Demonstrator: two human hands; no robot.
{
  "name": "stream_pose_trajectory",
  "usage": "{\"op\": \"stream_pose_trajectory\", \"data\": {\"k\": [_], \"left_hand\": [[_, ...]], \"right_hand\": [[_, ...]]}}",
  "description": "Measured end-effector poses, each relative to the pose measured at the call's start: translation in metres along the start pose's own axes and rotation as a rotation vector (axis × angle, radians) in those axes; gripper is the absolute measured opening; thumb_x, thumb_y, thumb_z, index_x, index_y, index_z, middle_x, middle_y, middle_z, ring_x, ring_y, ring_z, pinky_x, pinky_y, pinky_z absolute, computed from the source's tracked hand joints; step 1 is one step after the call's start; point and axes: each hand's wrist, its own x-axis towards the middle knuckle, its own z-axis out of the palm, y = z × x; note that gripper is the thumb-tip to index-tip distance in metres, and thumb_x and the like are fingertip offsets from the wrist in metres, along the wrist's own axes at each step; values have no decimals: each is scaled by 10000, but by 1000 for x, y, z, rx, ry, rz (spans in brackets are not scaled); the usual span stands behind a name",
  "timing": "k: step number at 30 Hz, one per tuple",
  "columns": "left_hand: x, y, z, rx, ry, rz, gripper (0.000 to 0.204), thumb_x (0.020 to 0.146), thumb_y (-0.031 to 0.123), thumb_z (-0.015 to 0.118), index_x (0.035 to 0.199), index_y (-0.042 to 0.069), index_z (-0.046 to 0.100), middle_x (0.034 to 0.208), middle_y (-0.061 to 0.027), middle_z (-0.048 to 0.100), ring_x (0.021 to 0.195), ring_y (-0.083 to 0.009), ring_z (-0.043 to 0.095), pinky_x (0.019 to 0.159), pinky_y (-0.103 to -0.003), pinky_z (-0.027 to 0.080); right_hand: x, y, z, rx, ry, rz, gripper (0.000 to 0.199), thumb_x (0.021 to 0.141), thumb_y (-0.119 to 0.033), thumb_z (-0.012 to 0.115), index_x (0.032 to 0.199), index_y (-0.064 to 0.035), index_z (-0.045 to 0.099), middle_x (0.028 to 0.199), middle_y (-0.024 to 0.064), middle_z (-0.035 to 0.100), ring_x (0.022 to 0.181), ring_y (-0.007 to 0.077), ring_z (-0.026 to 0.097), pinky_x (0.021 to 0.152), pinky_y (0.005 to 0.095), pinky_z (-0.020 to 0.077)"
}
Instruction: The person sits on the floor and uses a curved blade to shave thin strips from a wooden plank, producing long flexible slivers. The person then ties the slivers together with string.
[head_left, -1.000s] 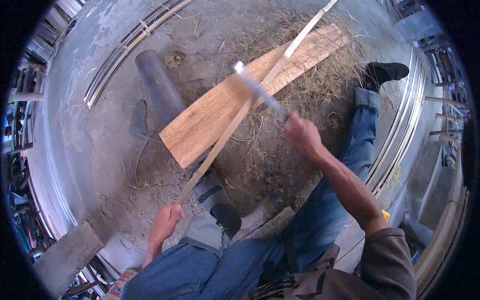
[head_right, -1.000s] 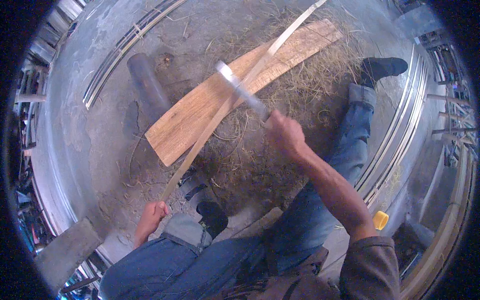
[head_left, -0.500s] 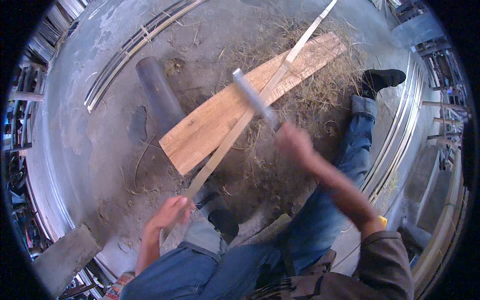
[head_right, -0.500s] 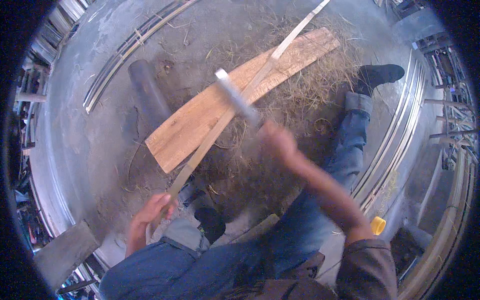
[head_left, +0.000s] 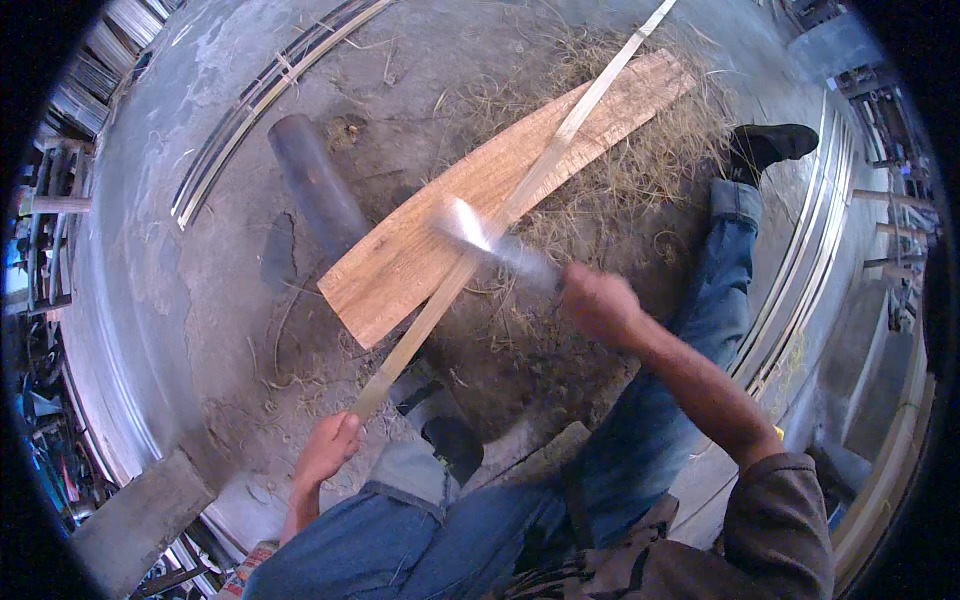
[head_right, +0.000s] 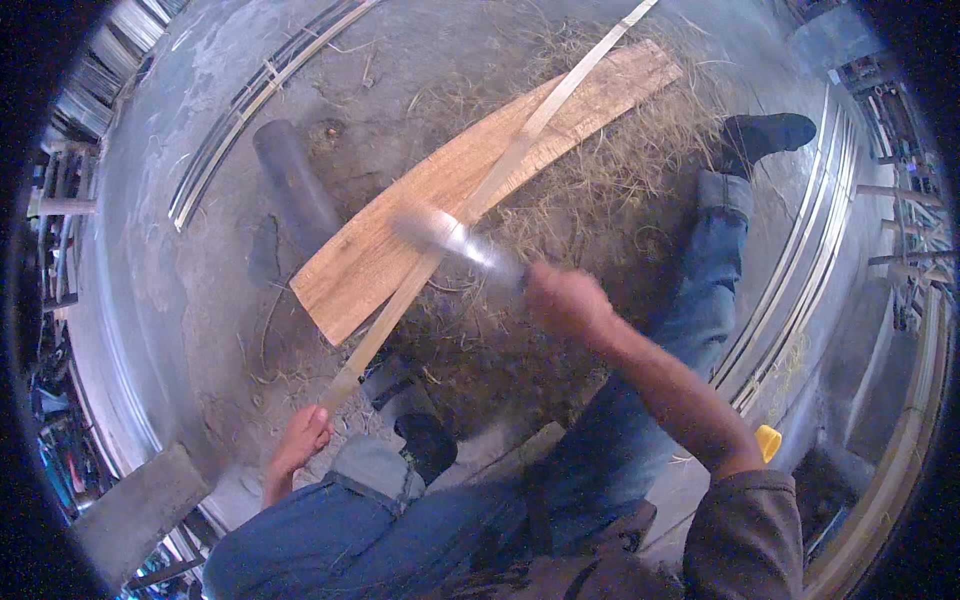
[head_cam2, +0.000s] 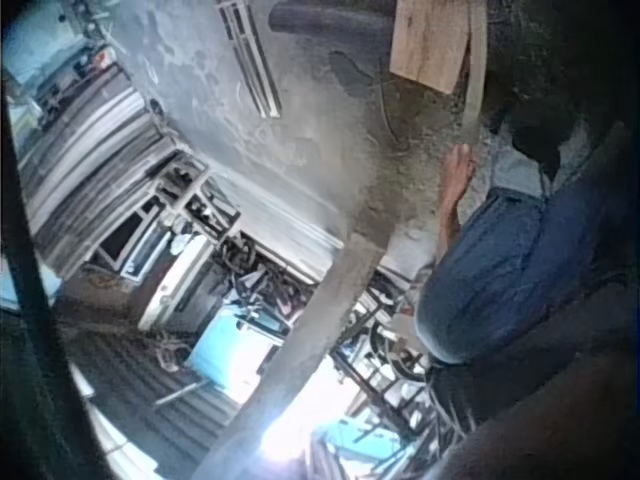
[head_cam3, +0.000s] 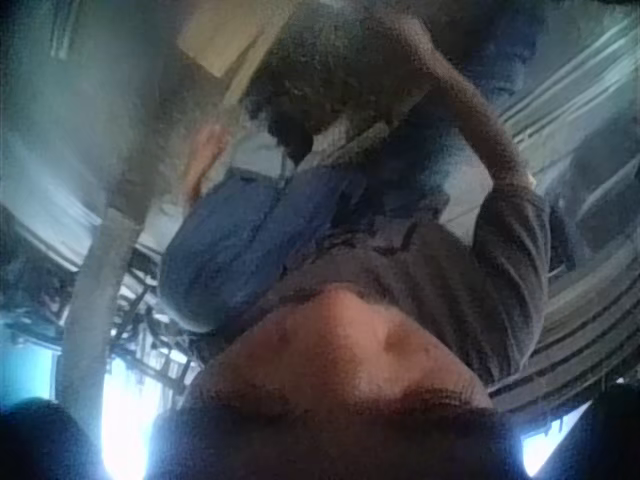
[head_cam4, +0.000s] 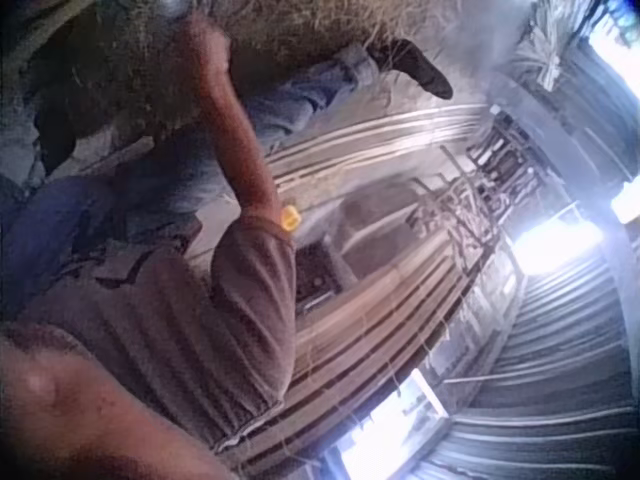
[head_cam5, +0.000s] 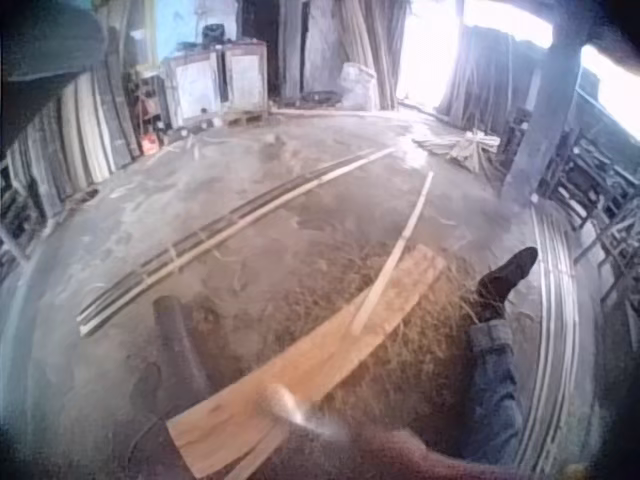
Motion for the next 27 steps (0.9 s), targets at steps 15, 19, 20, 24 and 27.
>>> {"op": "stream_pose_trajectory", "data": {"k": [15,19,20,24,27], "left_hand": [[-17,-7,5,225,209,221,291,897,309,492,911,20,526,687,-123,596,659,-325,599,592,-389,439],[-11,47,41,564,487,208,259,878,255,504,1005,30,518,778,-185,605,812,-387,594,686,-424,445],[-8,45,38,542,390,175,261,883,265,494,996,32,528,781,-188,605,817,-381,596,687,-420,446],[7,29,30,232,121,193,293,903,303,455,912,32,564,745,-149,595,736,-350,591,658,-409,441],[16,26,38,10,9,148,364,919,351,426,843,25,567,694,-79,558,642,-257,544,627,-372,429]], "right_hand": [[22,56,12,-800,227,-157,93,694,-107,585,710,-73,501,543,11,441,498,174,456,422,330,381],[9,52,20,-400,457,56,122,725,-120,573,795,-50,501,570,76,514,522,260,527,473,390,424],[4,51,6,-233,483,197,141,738,-131,571,818,-40,499,596,109,546,560,298,558,503,414,441],[5,56,-48,121,660,322,215,799,-189,564,922,-22,508,680,188,603,643,386,605,573,436,484],[6,-5,-15,-757,206,-202,103,713,-127,577,610,-125,572,602,-5,508,579,150,506,508,294,452]]}}
